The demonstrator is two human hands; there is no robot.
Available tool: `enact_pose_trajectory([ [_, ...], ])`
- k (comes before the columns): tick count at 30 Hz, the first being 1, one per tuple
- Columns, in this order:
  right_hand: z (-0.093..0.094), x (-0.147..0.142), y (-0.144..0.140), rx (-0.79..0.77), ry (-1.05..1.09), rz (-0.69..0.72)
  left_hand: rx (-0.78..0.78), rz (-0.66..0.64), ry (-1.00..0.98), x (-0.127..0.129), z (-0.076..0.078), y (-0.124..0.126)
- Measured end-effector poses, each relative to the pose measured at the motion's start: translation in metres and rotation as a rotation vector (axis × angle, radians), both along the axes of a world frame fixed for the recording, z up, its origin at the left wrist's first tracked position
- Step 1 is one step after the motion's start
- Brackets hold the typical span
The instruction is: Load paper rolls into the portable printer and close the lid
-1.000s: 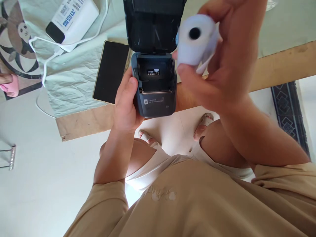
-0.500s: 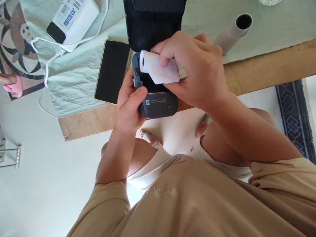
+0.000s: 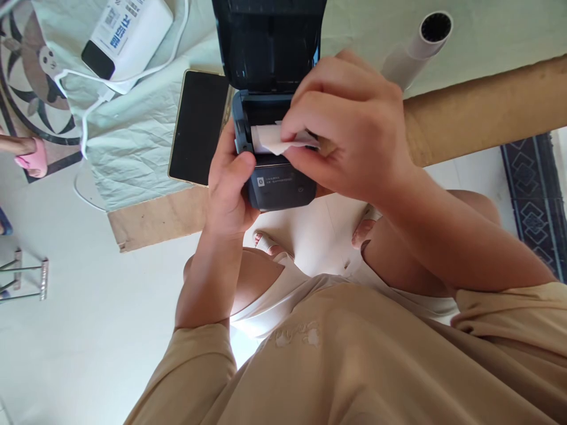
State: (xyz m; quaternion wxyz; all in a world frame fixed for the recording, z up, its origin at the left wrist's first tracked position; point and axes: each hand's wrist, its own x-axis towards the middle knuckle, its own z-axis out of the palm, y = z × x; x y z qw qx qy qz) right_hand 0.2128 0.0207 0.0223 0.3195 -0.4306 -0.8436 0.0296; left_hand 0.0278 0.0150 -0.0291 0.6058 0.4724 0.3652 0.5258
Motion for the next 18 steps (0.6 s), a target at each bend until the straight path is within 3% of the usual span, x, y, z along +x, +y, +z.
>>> enact_pose_trajectory([
  [3, -0.005, -0.002, -0.009, 0.171, 0.009, 0.064, 0.046, -0.035, -0.051, 0.000, -0.003, 0.002],
  [6, -0.008, -0.003, -0.015, 0.190, -0.014, 0.135, 0.112, -0.053, -0.062, -0.003, -0.009, 0.005],
  [9, -0.006, 0.003, -0.014, 0.155, 0.046, 0.199, 0.105, -0.052, -0.032, -0.003, -0.011, 0.006],
  [14, -0.001, 0.020, 0.000, -0.072, 0.387, -0.051, 0.072, -0.046, -0.007, -0.002, -0.011, 0.005],
  [18, 0.001, 0.023, 0.005, -0.206, 0.481, -0.041, 0.113, -0.086, 0.015, -0.006, -0.011, 0.004],
])
